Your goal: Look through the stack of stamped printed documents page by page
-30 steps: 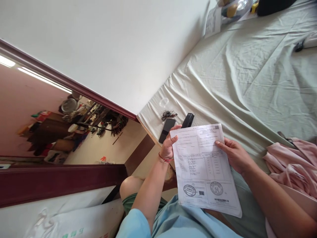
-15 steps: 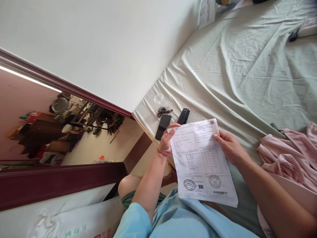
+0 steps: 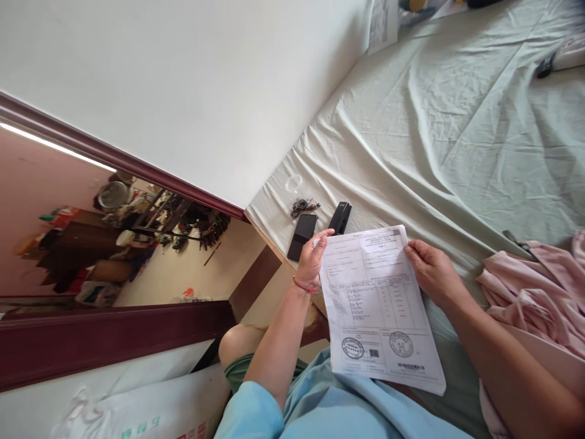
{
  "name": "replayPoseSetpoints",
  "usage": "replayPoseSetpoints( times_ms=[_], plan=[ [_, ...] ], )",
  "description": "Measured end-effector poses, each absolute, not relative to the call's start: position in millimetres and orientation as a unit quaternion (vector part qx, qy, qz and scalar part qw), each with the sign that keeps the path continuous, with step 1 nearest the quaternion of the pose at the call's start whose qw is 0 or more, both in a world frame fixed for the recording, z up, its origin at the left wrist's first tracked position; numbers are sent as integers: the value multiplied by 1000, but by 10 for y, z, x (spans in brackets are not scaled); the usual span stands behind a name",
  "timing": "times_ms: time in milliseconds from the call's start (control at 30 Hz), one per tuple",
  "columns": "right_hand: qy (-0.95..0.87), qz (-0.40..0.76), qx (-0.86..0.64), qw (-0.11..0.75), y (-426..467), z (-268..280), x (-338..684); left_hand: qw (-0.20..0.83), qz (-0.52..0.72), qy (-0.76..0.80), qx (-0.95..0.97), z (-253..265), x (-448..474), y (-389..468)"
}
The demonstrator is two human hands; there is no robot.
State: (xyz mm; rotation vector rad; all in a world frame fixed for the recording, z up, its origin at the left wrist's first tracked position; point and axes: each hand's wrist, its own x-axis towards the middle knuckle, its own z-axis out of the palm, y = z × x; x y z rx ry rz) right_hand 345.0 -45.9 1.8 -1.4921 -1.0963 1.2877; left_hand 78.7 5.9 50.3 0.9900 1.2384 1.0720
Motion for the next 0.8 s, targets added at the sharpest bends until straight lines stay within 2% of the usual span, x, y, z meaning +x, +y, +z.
replayPoseSetpoints(
  times_ms=[133,367,533,633,800],
  plan=[
    [-419,514,-617,424,-464,83,3443,528,447,555,462,442,775,70],
    [-291,696,-495,431,-504,243,3403,547,460,561,418,393,832,87],
    [-302,662,-525,442,-499,148,3352,565,493,550,369,420,881,-65],
    [-334,614,-560,445,-498,104,3355,541,488,571,379,417,907,-155],
    [-404,571,-595,396,-477,111,3401,525,447,601,404,352,872,-188]
  ],
)
